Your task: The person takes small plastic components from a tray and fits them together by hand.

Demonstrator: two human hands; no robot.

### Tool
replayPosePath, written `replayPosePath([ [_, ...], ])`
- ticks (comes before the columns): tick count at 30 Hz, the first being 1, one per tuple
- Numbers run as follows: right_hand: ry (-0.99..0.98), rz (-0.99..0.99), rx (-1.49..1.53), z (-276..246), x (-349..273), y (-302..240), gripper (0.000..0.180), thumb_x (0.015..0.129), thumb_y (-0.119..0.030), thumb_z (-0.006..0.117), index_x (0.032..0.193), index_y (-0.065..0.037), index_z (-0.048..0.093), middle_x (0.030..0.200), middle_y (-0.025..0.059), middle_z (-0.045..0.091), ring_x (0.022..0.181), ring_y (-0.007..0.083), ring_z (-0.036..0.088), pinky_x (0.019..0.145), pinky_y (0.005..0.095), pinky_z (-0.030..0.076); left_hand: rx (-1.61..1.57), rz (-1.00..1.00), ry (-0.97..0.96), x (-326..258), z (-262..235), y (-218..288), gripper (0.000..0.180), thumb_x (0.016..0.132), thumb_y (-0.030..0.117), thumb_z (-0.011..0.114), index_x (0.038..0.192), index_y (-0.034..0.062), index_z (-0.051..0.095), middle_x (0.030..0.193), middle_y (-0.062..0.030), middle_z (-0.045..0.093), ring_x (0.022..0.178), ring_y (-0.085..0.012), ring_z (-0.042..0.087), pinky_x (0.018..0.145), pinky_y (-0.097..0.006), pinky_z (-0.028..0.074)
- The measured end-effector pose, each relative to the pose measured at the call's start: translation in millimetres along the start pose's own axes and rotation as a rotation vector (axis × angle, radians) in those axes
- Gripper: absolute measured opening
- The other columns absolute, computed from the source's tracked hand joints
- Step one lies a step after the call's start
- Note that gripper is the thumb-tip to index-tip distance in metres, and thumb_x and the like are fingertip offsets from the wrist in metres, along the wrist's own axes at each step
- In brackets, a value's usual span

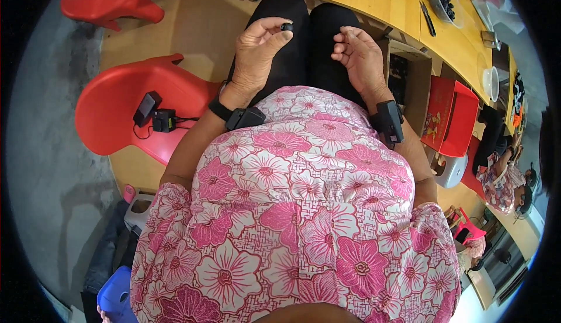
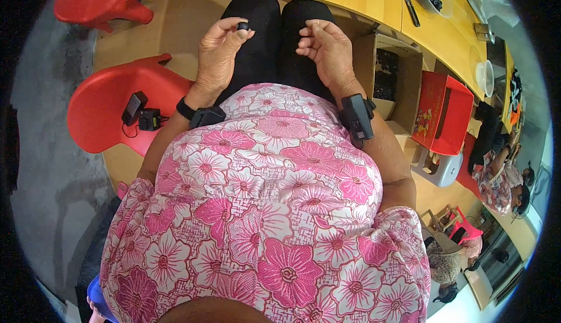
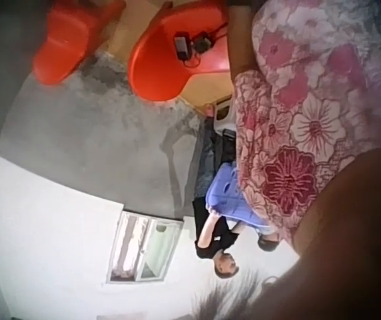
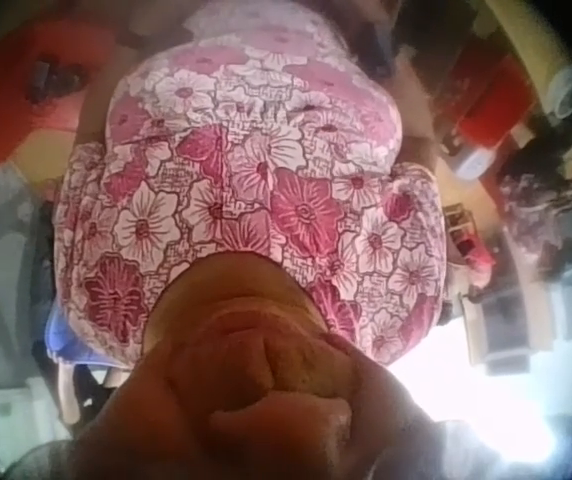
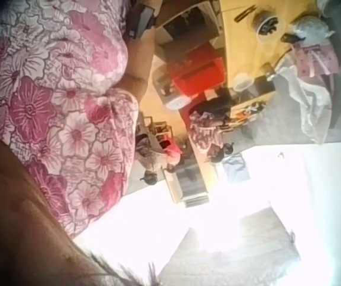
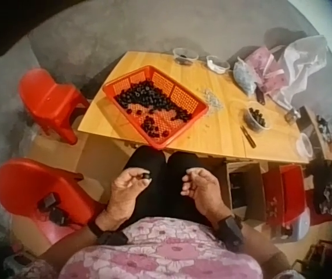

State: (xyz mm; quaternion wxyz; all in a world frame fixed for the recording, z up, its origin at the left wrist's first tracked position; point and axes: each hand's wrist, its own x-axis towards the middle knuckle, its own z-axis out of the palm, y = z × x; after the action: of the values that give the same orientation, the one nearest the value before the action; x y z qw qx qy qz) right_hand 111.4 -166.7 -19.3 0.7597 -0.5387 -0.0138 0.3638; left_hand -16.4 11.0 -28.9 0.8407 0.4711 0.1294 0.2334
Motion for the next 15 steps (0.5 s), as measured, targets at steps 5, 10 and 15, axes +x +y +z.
replayPosePath([
  [5, -0.035, 0.011, 0.027, -3.1, -1.8, -1.1, 0.017, 0.095, -0.009, 0.047, 0.105, 0.000, 0.057, 0.092, 0.0108, 0.062, 0.075, 0.0163, 0.062, 0.070, 0.0301, 0.055, 0.034, 0.017, 0.001, 0.0, -4.5, -2.7, 0.023, 0.080, -0.002, 0.067, 0.102, 0.0012, 0.063, 0.094, -0.0025, 0.062, 0.087, -0.0078, 0.056, 0.082, -0.021, 0.046],
  [10, 0.048, -0.059, -0.073, -22.3, 0.8, -2.2, 0.019, 0.094, -0.009, 0.049, 0.108, 0.001, 0.057, 0.094, 0.0108, 0.063, 0.077, 0.0161, 0.063, 0.069, 0.0291, 0.055, 0.026, 0.054, 0.133, 3.9, -23.3, -7.4, 0.021, 0.081, -0.002, 0.066, 0.102, -0.0002, 0.062, 0.093, -0.0029, 0.061, 0.085, -0.0089, 0.057, 0.082, -0.022, 0.047],
  [15, 0.047, -0.095, -0.021, -45.7, 4.8, -8.3, 0.018, 0.094, -0.007, 0.048, 0.107, 0.001, 0.057, 0.094, 0.0114, 0.063, 0.076, 0.0168, 0.063, 0.068, 0.0294, 0.055, -0.036, 0.088, 0.167, 8.9, -32.8, -7.8, 0.021, 0.081, -0.001, 0.066, 0.102, -0.0010, 0.062, 0.089, -0.0032, 0.059, 0.082, -0.0099, 0.058, 0.079, -0.024, 0.051],
])
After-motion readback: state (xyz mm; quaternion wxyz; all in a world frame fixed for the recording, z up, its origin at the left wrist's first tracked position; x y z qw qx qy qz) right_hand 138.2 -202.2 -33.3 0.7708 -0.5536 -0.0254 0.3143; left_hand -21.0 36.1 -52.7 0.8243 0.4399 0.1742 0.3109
